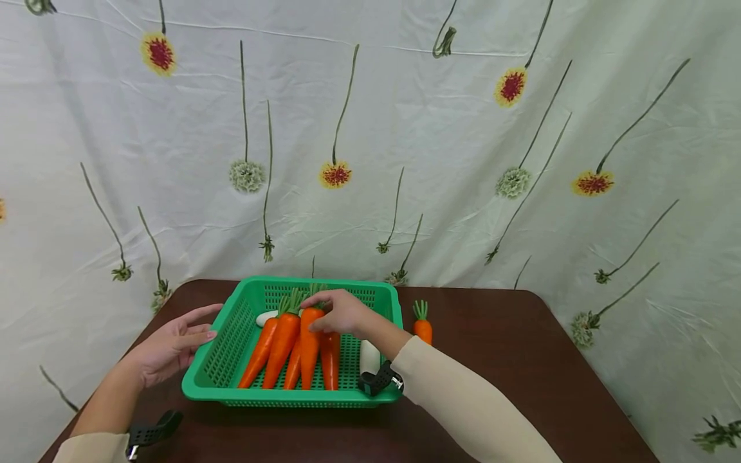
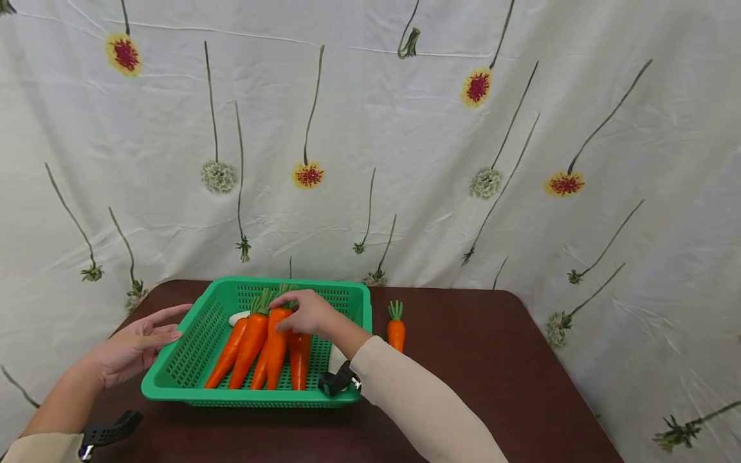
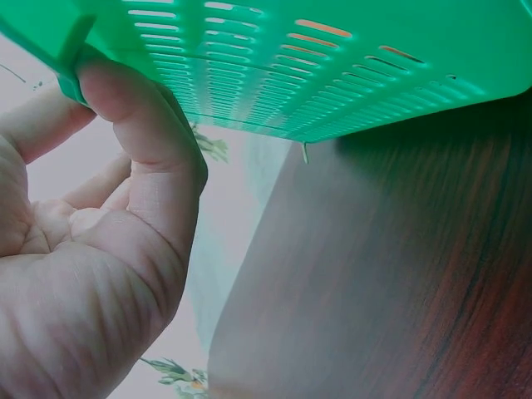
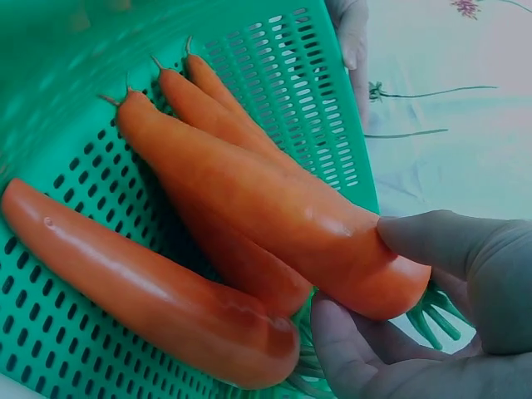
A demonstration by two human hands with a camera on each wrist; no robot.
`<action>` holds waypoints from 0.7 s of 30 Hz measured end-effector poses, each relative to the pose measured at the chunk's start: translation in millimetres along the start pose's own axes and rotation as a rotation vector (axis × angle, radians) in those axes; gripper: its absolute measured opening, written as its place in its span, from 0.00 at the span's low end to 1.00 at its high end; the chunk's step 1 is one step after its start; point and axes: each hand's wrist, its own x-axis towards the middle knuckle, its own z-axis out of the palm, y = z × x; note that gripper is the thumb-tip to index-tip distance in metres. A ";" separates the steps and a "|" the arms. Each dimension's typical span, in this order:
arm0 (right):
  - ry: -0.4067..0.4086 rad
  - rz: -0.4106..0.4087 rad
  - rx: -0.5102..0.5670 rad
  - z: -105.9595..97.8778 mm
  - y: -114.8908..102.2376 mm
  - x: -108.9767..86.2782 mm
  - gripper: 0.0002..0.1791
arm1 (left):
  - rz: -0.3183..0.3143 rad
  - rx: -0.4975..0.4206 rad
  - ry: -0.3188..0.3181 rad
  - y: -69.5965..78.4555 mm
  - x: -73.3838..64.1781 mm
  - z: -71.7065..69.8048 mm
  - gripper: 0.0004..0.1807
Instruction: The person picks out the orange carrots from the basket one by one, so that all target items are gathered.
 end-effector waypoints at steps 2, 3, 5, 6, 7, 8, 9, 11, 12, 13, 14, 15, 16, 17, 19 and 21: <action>0.005 -0.007 0.001 -1.8 -0.6 -1.4 0.22 | 0.003 -0.001 -0.003 -0.5 0.1 -0.5 0.29; 0.008 -0.011 0.002 -2.8 -0.5 -2.0 0.22 | 0.005 -0.001 -0.004 -0.6 0.1 -0.7 0.29; 0.013 -0.019 0.010 -5.0 0.0 -3.2 0.22 | 0.009 -0.002 -0.006 -0.6 0.1 -0.9 0.29; 0.016 -0.021 0.018 -6.0 0.4 -4.0 0.22 | 0.010 -0.002 -0.007 -0.7 0.1 -1.0 0.29; 0.017 -0.022 0.025 -6.9 0.7 -4.7 0.22 | 0.010 -0.002 -0.006 -0.9 -0.2 -1.1 0.29; 0.018 -0.023 0.035 -8.1 1.1 -5.4 0.23 | 0.011 -0.002 -0.006 -1.0 -0.4 -1.2 0.29; 0.019 -0.022 0.044 -9.2 1.3 -6.1 0.23 | 0.010 -0.002 -0.005 -1.2 -0.6 -1.1 0.29; 0.018 -0.022 0.068 -11.7 1.7 -7.6 0.23 | 0.008 -0.002 -0.002 -1.4 -0.8 -0.9 0.29; 0.018 -0.021 0.084 -13.2 1.7 -8.4 0.24 | 0.007 -0.002 -0.002 -1.5 -0.9 -0.8 0.29; 0.017 -0.020 0.101 -15.0 1.4 -9.2 0.24 | 0.007 -0.003 -0.002 -1.4 -1.1 -0.6 0.29; 0.016 -0.018 0.119 -16.8 1.3 -10.0 0.24 | 0.006 -0.002 -0.002 -1.4 -1.1 -0.5 0.29; 0.014 -0.014 0.141 -18.6 1.0 -10.7 0.25 | 0.005 -0.002 -0.001 -1.2 -1.2 -0.3 0.29; 0.012 -0.009 0.168 -20.5 0.7 -11.4 0.25 | 0.005 -0.002 -0.001 -1.0 -1.2 -0.3 0.30; 0.010 -0.005 0.193 -22.6 0.3 -12.1 0.25 | 0.004 -0.001 0.000 -0.8 -1.3 -0.2 0.30; 0.009 0.004 0.241 -26.7 -0.2 -13.2 0.26 | 0.004 -0.002 0.000 -0.3 -1.1 -0.4 0.30; 0.009 0.006 0.284 -30.6 -0.5 -14.4 0.27 | 0.007 0.000 0.001 0.3 -0.6 -0.8 0.31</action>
